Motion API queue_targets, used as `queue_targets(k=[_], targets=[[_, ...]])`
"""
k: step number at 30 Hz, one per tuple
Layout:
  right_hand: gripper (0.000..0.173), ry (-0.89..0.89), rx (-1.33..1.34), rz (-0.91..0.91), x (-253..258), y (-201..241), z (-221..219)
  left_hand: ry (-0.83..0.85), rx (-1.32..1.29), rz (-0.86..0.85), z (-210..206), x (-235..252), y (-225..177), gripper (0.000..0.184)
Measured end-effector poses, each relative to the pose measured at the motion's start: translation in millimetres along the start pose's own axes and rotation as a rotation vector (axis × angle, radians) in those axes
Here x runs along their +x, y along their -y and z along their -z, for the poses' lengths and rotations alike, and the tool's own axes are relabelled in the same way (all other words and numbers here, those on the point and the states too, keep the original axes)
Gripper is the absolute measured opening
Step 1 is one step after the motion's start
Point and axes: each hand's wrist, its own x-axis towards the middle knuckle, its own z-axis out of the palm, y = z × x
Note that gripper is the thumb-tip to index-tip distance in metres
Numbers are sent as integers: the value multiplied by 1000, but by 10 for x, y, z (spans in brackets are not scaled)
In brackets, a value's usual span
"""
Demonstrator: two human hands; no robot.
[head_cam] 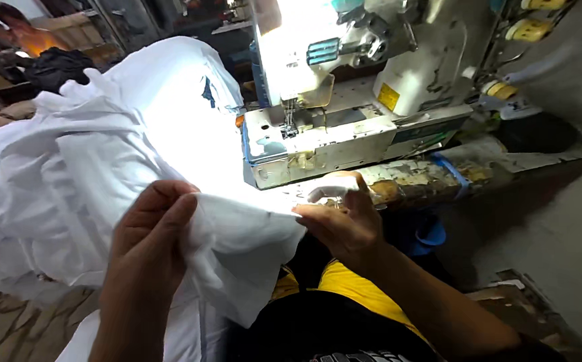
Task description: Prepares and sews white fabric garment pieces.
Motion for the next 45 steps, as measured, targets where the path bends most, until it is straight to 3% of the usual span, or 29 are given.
queue_targets(k=[2, 4, 6, 8, 12, 15, 17, 18, 20, 22, 23, 25, 27, 28, 30, 32, 33, 36, 39, 41, 43, 45], targets=[[22, -2, 57, -107, -16, -91, 12, 34, 252, -81, -133, 361, -79, 6], [27, 17, 368, -393, -87, -250, -66, 94, 637, -145, -277, 789, 120, 10], [19, 64, 733, -757, -161, -426, -155, 249, 799, -39, -449, 1171, 595, 16], [24, 80, 867, -940, -161, -617, -257, 414, 825, -10, -623, 1547, 1106, 20], [30, 44, 692, -924, 62, -908, -402, 347, 912, -205, -904, 2089, 1642, 34], [33, 49, 654, -890, 113, -955, -454, 407, 948, -234, -824, 2248, 1927, 44], [34, 77, 635, -893, 90, -963, -461, 298, 906, -383, -743, 2338, 2505, 51], [36, 124, 586, -891, 91, -973, -456, 297, 881, -385, -726, 2374, 2596, 52], [40, 341, 373, -856, 108, -1000, -395, 306, 878, -311, -744, 2396, 2488, 55], [48, 569, 81, -746, 116, -905, -251, 315, 948, -150, -797, 2338, 2071, 53], [53, 602, -20, -649, 74, -815, -159, 330, 954, -46, -817, 2265, 1754, 49], [53, 484, -53, -502, -95, -685, 0, 287, 885, -122, -708, 1997, 1381, 37], [37, 288, 125, -502, -171, -653, 78, 282, 740, -318, -558, 1556, 1121, 23], [28, 202, 205, -520, -155, -644, 56, 375, 713, -374, -520, 1320, 1046, 26], [15, 81, 350, -559, -61, -626, -124, 759, 858, -414, -486, 871, 1043, 32], [17, 14, 580, -608, 42, -603, -432, 1146, 1011, -297, -466, 690, 1027, 30], [22, 26, 722, -651, 61, -565, -552, 1211, 984, -260, -431, 690, 1017, 24], [40, 297, 1008, -816, -42, -396, -606, 1053, 765, -338, -218, 844, 759, 13], [13, 605, 1019, -855, -186, -316, -435, 835, 727, -411, 10, 1035, 439, 18], [5, 572, 921, -845, -215, -318, -290, 668, 744, -491, 119, 1160, 358, 19], [4, 421, 800, -808, -144, -333, -180, 528, 743, -520, 209, 1297, 309, 17], [3, 203, 579, -651, -15, -374, -163, 420, 682, -516, 284, 1444, 291, 15]])
